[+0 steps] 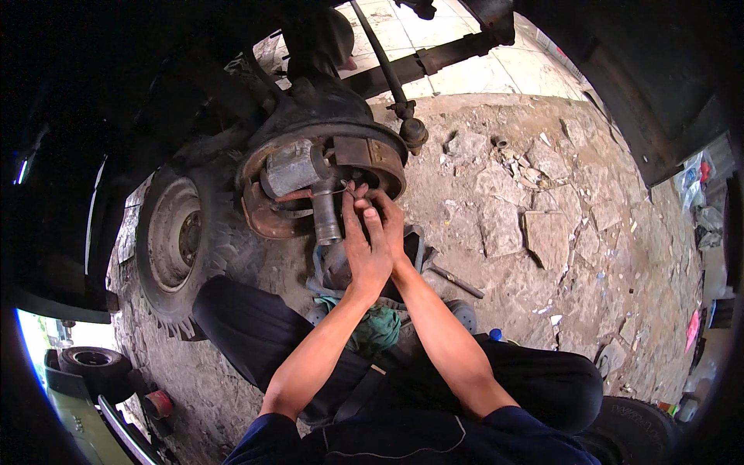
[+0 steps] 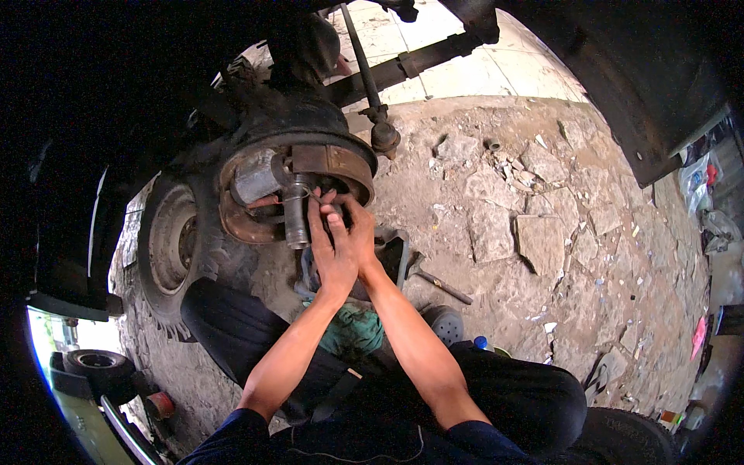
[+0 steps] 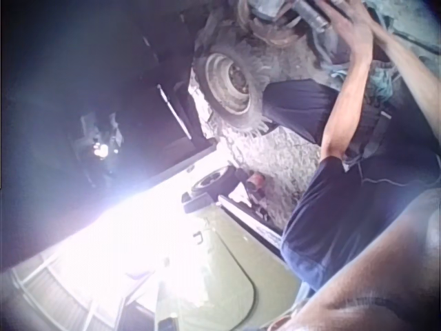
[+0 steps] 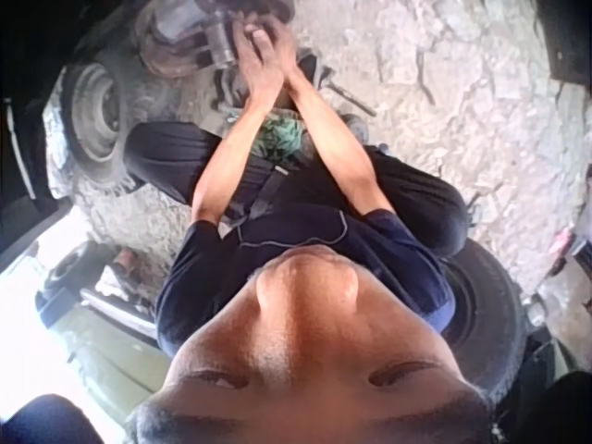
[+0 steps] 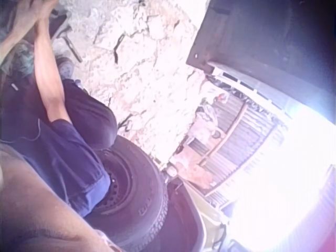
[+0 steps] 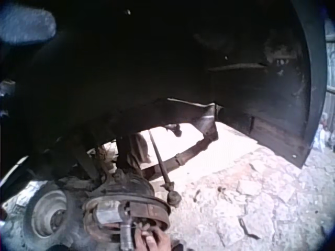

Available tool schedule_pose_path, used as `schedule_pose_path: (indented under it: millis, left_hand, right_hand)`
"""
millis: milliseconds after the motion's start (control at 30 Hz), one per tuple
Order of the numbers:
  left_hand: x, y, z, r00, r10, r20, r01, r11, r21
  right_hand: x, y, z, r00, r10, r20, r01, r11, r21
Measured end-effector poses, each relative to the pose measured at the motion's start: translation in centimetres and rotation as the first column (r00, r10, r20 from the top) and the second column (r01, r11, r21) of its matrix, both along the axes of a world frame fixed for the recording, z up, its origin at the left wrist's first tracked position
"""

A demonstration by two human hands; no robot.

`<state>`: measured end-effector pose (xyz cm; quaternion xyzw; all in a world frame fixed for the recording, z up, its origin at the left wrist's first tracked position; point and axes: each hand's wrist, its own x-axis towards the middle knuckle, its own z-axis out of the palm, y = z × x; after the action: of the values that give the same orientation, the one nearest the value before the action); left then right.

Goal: The person works on a drum brake assembly of a vehicle, handling springs and components with their hands and using a tool to adjust the mechanism.

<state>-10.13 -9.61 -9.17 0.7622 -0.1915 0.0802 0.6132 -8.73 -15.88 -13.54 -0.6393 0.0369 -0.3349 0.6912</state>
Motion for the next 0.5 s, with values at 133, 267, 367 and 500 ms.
schedule_pose_path:
  millis: [133,267,367,500]
  left_hand:
    - [0.9,-0.7,-0.5,0.999,0.014,-0.036,-0.019,0.99,-0.141]
    - [0.2,-3.4,-1.7,0.963,-0.095,0.253,0.087,0.995,0.039]
    - [-0.3,-3.5,-1.6,0.99,-0.024,0.136,0.026,1.0,-0.015]
    - [-1.8,-2.3,-0.4,0.955,-0.076,0.286,0.048,0.993,0.104]
  right_hand:
    - [0.2,0.1,-1.2,0.992,-0.119,0.032,0.122,0.985,-0.125]
    - [-1.0,-3.7,-7.3,0.961,-0.114,-0.253,0.06,0.975,-0.214]
    - [-2.0,-3.7,-1.2,0.966,-0.256,-0.037,0.233,0.925,-0.3]
    - [-2.4,-3.3,-4.2,0.949,-0.309,-0.061,0.289,0.932,-0.22]
